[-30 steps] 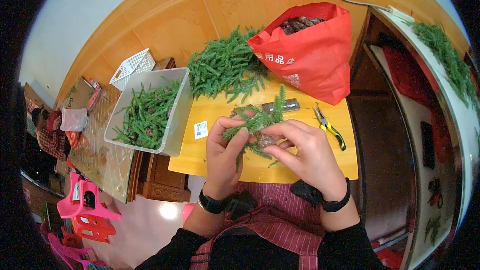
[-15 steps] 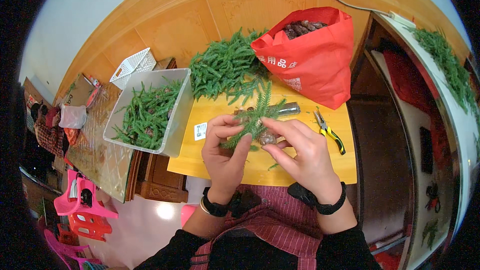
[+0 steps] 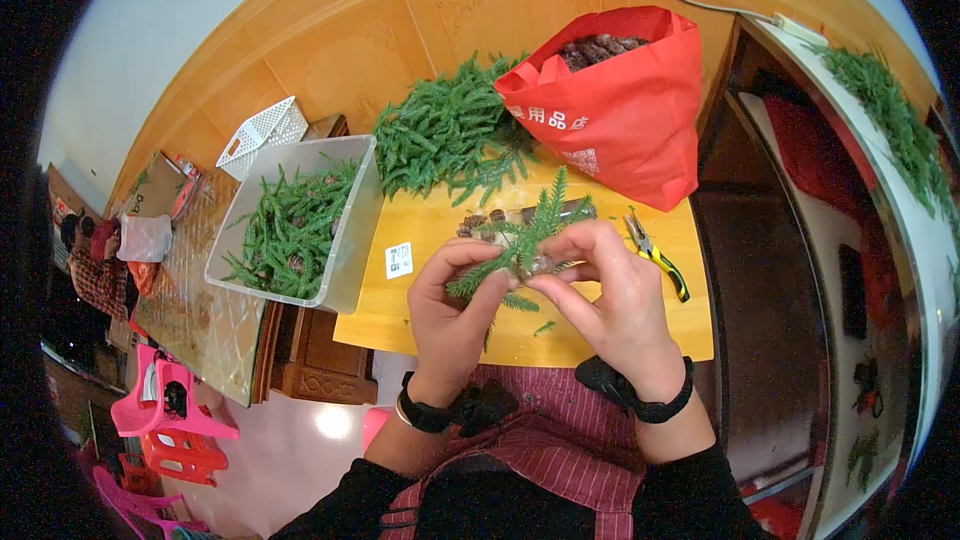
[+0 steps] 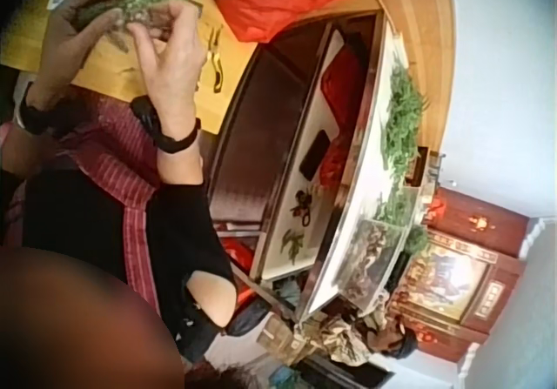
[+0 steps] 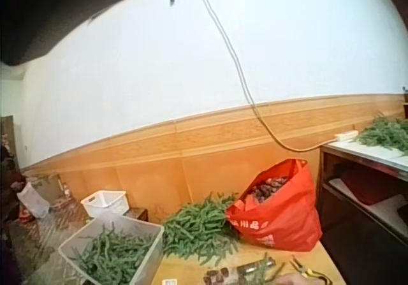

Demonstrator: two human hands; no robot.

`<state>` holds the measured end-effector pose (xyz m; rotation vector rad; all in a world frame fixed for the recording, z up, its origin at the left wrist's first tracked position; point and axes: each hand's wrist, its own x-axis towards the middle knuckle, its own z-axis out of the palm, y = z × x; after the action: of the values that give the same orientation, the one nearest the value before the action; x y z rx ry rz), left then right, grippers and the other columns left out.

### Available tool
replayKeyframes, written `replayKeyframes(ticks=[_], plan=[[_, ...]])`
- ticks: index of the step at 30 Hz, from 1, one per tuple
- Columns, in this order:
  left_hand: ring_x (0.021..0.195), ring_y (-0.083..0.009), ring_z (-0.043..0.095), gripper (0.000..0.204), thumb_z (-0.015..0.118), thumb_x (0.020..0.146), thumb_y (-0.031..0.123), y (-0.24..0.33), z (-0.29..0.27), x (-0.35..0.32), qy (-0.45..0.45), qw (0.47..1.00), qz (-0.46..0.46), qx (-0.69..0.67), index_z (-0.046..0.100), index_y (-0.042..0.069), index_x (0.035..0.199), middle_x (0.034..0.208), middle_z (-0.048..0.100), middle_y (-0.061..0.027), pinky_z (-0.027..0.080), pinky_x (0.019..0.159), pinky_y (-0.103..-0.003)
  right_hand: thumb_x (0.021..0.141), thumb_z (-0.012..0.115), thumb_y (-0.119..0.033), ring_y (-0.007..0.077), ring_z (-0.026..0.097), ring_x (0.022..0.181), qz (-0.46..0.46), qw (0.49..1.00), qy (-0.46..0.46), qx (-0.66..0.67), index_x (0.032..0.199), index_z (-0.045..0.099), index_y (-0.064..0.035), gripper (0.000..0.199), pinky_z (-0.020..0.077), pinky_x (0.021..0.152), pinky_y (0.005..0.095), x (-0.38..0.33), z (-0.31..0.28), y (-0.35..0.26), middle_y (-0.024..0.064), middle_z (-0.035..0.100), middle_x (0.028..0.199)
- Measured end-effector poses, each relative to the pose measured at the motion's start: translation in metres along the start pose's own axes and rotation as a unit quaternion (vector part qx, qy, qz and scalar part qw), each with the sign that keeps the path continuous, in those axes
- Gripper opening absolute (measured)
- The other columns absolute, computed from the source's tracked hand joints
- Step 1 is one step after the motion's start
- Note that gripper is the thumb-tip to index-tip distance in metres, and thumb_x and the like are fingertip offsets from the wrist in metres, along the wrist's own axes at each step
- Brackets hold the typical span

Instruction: Trimming and processing green foliage branches using pliers.

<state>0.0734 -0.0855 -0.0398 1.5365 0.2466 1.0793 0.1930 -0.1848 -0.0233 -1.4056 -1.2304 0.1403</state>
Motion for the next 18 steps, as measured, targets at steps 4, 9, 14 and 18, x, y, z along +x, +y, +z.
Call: replayKeyframes(ticks=[4, 9, 14, 18], plan=[[0.089, -0.0118, 0.053, 0.020, 0.059, 0.076, -0.006, -0.0037, -0.0006, 0.0041, -0.017, 0.999, 0.029, 0.006, 0.055, -0.003, 0.095, 0.101, 0.054, -0.0078, 0.044, 0.078, -0.023, 0.071, 0.067, 0.005, 0.0150, 0.061, 0.083, -0.002, 1.000, 0.008, 0.006, 0.096, 0.045, 0.0017, 0.034, 0.0511, 0.067, 0.0238, 0.0004, 0.0013, -0.0011, 0.0109, 0.060, 0.088], [0.080, -0.0099, 0.055, 0.019, 0.061, 0.077, -0.003, 0.0004, -0.0010, 0.0000, -0.015, 0.995, -0.065, -0.074, 0.056, -0.002, 0.096, 0.096, 0.057, -0.0056, 0.045, 0.070, -0.021, 0.070, 0.068, 0.005, 0.0147, 0.061, 0.083, 0.005, 1.000, 0.010, -0.001, 0.096, 0.045, 0.0016, 0.035, 0.0507, 0.067, 0.0233, 0.0002, 0.0023, -0.0030, 0.0105, 0.060, 0.087], [0.072, -0.0079, 0.056, 0.017, 0.060, 0.079, -0.001, -0.0013, -0.0042, 0.0001, -0.021, 0.988, -0.116, -0.099, 0.056, -0.003, 0.095, 0.093, 0.057, -0.0050, 0.045, 0.064, -0.020, 0.070, 0.067, 0.005, 0.0140, 0.061, 0.082, 0.031, 0.999, 0.014, 0.017, 0.096, 0.044, 0.0021, 0.035, 0.0503, 0.065, 0.0222, -0.0003, 0.0031, -0.0034, 0.0091, 0.059, 0.084], [0.072, -0.0088, 0.054, 0.014, 0.057, 0.080, -0.002, -0.0011, -0.0022, 0.0011, -0.029, 0.996, -0.070, -0.046, 0.057, -0.004, 0.094, 0.097, 0.055, -0.0072, 0.044, 0.065, -0.020, 0.070, 0.067, 0.005, 0.0128, 0.061, 0.079, 0.039, 0.999, 0.012, 0.010, 0.097, 0.044, 0.0023, 0.036, 0.0500, 0.065, 0.0217, -0.0002, 0.0030, -0.0048, 0.0091, 0.060, 0.084]])
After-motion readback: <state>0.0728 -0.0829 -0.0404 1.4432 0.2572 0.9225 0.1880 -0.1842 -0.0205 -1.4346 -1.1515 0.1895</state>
